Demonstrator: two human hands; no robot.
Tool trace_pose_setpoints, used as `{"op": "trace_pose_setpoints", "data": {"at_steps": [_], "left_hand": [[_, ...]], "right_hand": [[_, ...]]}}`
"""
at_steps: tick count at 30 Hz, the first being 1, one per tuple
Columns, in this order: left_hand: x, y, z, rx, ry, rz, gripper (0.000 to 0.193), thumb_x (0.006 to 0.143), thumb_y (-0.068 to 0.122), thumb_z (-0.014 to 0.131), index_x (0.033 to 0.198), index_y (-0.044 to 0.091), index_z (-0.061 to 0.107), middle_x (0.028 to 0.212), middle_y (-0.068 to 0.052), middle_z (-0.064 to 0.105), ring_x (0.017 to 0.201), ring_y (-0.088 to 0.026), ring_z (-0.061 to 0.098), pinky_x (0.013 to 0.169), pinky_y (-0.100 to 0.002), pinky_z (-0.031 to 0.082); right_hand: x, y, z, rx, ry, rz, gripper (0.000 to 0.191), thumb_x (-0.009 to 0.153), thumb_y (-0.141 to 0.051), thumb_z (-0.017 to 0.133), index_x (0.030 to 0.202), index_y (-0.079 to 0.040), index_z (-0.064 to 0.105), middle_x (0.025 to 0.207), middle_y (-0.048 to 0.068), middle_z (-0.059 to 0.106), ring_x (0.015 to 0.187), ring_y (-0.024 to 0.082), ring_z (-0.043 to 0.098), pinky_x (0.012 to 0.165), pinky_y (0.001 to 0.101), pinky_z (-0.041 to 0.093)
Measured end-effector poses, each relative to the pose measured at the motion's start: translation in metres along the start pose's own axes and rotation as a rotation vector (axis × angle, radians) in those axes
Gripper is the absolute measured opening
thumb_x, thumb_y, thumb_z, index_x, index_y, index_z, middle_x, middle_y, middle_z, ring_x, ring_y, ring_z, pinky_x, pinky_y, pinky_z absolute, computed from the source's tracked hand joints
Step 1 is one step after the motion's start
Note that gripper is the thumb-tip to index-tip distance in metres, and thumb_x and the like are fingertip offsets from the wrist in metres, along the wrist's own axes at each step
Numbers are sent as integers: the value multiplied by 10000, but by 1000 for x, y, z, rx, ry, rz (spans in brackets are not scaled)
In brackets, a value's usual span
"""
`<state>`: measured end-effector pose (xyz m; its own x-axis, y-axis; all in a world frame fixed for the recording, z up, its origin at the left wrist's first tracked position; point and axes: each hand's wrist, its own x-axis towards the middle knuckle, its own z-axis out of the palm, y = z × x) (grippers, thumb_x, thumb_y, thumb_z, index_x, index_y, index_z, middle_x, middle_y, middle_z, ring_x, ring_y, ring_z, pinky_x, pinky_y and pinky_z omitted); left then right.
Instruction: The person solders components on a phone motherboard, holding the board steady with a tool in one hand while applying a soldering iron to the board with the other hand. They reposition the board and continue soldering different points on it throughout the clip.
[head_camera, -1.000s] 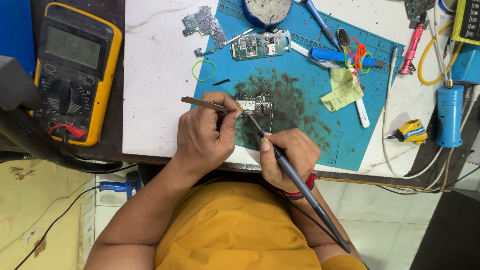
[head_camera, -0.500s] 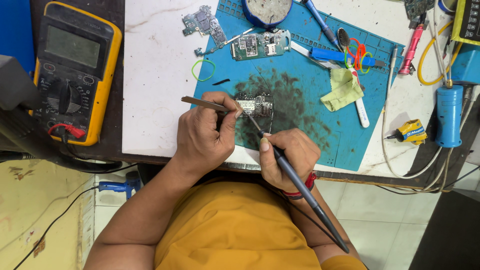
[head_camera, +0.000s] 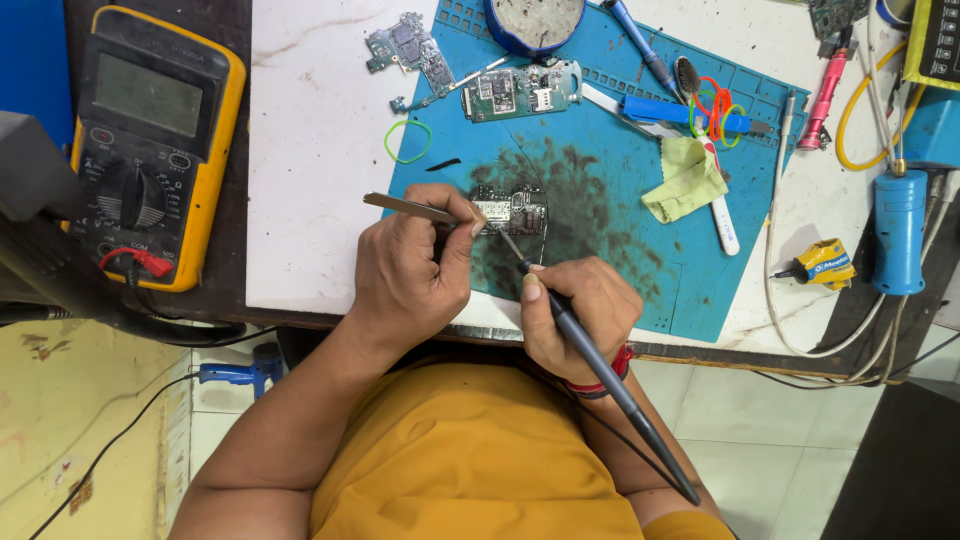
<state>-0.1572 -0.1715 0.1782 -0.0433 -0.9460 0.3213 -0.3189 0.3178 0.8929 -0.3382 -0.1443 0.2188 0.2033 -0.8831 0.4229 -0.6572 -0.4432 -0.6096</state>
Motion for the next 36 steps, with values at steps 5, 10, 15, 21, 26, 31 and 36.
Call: {"op": "trace_pose_setpoints", "data": {"at_steps": [5,10,15,21,26,31,36], "left_hand": [[1,0,0,-3,-3,-2,188,1014,19,682,1088,41,511,913,-68,713,753,-201,739,649,-312,576],[1,1,0,-2,-2,0,192,1015,15,685,1090,39,510,912,-71,712,752,-205,739,650,-315,575],[1,1,-1,-4,3,-2,191,1013,14,682,1096,41,512,917,-70,714,759,-211,741,656,-317,576],[0,1,-1,-6,-3,-8,187,1015,15,680,1092,40,512,913,-67,715,737,-200,733,641,-310,568],[0,0,-1,-3,-6,-8,184,1018,22,680,1089,40,511,907,-62,717,730,-186,733,631,-302,566],[0,0,-1,-15,-4,-14,183,1019,22,679,1091,41,512,909,-62,717,746,-184,741,643,-299,575],[1,1,-1,-9,-2,-14,185,1012,19,683,1089,40,516,915,-70,718,753,-202,739,650,-312,574]], "right_hand": [[-1,0,0,3,-1,4,85,910,-12,724,922,-11,640,795,113,691,667,256,664,634,340,505],[-1,0,0,6,-4,11,82,916,-9,724,925,-12,643,804,115,695,677,258,668,642,340,509],[0,0,0,8,2,4,86,913,-9,726,926,-9,641,801,115,693,675,258,669,640,340,512],[0,-1,0,-4,5,2,101,905,-4,738,922,-10,639,797,116,690,669,259,664,635,341,507],[0,-1,1,-9,8,3,106,905,-2,742,921,-10,637,792,113,688,662,256,660,628,338,502],[-1,0,1,-12,13,8,111,910,-11,742,916,-14,631,799,113,689,668,258,661,635,340,506],[-1,0,1,-1,13,10,107,914,-14,739,915,-14,632,800,112,692,668,256,663,637,338,507]]}}
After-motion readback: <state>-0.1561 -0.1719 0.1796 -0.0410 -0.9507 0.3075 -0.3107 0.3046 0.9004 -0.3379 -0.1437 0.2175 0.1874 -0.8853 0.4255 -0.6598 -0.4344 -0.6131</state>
